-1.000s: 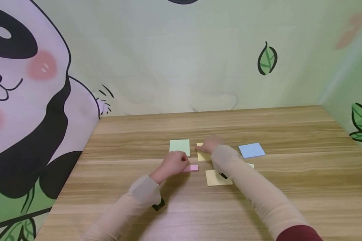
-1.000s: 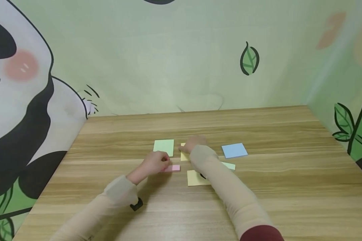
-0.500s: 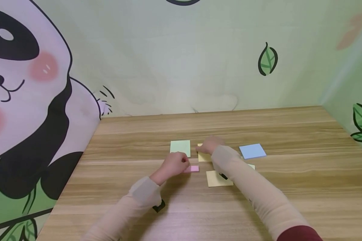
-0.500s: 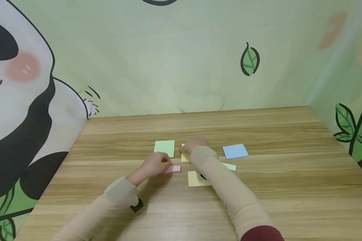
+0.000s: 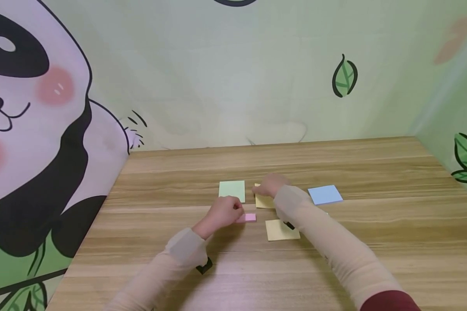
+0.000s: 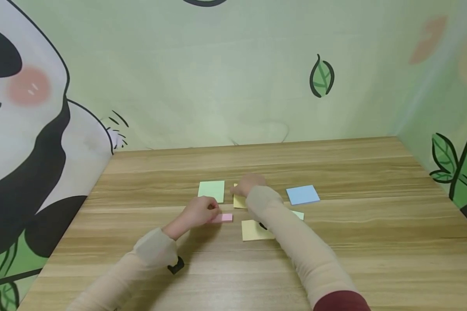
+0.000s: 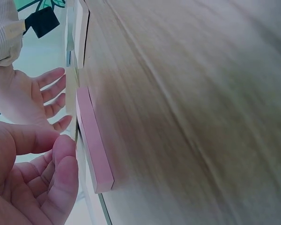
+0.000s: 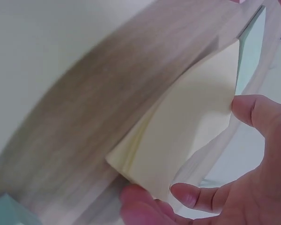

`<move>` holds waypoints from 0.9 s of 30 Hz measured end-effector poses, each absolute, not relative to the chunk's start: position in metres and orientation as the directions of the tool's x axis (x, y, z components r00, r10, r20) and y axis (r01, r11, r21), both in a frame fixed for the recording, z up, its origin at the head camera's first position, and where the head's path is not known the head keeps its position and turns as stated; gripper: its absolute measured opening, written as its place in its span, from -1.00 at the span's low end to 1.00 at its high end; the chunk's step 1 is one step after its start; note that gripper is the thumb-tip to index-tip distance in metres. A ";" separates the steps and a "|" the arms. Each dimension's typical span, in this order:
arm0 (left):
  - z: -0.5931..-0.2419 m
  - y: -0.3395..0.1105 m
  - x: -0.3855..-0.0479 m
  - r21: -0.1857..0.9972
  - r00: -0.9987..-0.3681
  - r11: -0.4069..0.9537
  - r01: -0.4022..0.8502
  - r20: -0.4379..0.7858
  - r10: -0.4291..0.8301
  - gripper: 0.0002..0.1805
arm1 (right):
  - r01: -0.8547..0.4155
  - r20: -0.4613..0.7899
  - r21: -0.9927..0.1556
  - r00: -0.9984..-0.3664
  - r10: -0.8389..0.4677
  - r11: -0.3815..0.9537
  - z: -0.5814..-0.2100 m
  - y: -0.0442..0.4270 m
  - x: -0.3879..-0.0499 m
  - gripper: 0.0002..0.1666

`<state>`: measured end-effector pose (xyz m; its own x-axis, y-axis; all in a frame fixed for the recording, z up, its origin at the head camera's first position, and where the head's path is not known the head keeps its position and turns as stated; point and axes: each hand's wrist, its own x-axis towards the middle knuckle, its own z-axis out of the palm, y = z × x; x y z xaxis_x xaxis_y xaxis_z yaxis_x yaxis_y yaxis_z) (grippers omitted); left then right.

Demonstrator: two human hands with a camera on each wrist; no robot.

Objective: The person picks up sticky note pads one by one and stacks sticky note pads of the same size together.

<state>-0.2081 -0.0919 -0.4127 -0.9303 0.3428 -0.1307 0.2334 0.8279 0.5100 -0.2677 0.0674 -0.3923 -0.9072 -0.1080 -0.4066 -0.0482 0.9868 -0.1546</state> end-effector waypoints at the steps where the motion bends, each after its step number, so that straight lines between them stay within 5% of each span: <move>1: -0.412 -0.092 -0.208 0.508 -0.930 0.827 0.239 -0.125 0.346 -0.87 | -0.055 -0.404 -0.148 -0.908 -0.111 0.987 -0.392 0.067 -0.267 -0.29; 18: -0.411 -0.086 -0.208 0.529 -0.934 0.812 0.249 -0.091 0.346 -0.88 | -0.083 -0.250 -0.169 -0.960 -0.124 0.982 -0.393 0.066 -0.270 -0.45; 27: -0.411 -0.076 -0.213 0.465 -0.941 0.842 0.276 -0.048 0.335 -0.87 | -0.262 -0.137 -0.225 -0.945 -0.296 0.939 -0.391 0.064 -0.277 -0.67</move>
